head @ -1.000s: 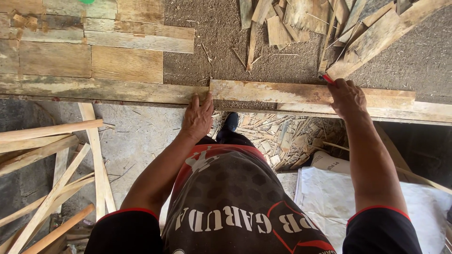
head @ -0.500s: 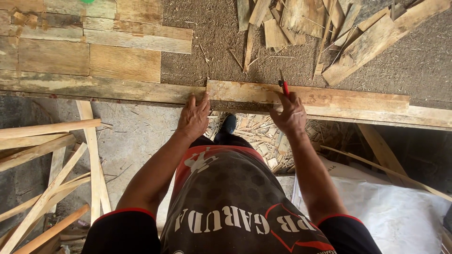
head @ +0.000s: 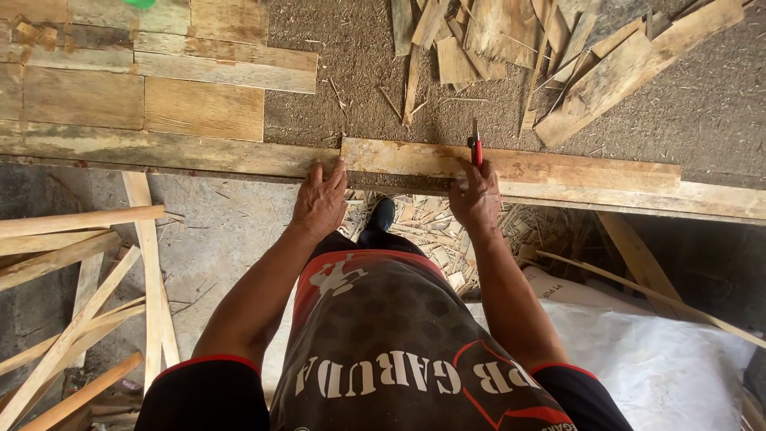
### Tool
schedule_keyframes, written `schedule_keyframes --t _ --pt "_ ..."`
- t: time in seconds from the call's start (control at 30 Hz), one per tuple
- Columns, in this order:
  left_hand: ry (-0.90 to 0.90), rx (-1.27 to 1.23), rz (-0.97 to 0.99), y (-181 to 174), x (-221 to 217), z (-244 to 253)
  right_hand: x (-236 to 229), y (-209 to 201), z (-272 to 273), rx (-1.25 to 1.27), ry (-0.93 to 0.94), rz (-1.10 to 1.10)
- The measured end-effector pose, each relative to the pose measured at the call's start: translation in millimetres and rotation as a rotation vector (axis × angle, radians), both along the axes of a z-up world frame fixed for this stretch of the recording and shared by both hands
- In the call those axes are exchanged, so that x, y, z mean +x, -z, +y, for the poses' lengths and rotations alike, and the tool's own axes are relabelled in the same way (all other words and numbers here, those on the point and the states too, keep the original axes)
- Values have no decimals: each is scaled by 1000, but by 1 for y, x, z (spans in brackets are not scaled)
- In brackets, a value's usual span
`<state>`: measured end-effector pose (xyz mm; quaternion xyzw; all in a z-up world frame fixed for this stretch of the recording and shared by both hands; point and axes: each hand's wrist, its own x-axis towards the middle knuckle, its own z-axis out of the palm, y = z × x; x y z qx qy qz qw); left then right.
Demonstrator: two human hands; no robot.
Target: The recorder uses a utility knife to cut thin wood scraps and fits them onto a larger wooden panel to create a mosaic or textured surface.
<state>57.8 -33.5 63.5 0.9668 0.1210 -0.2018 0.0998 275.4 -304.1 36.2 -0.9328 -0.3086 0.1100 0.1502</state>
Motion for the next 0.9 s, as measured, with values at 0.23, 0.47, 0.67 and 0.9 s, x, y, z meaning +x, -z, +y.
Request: schedule_keyframes --t 0.23,0.47,0.67,0.9 --pt "-80 1 -71 8 -2 -6 -1 -7 6 -62 9 21" --pt "-57 -34 -81 19 -4 5 6 2 12 -31 130 35" --pt "-46 -55 -110 24 -1 10 5 7 15 -41 182 8" --pt "-49 -88 -150 5 24 5 0 15 21 -60 251 17"
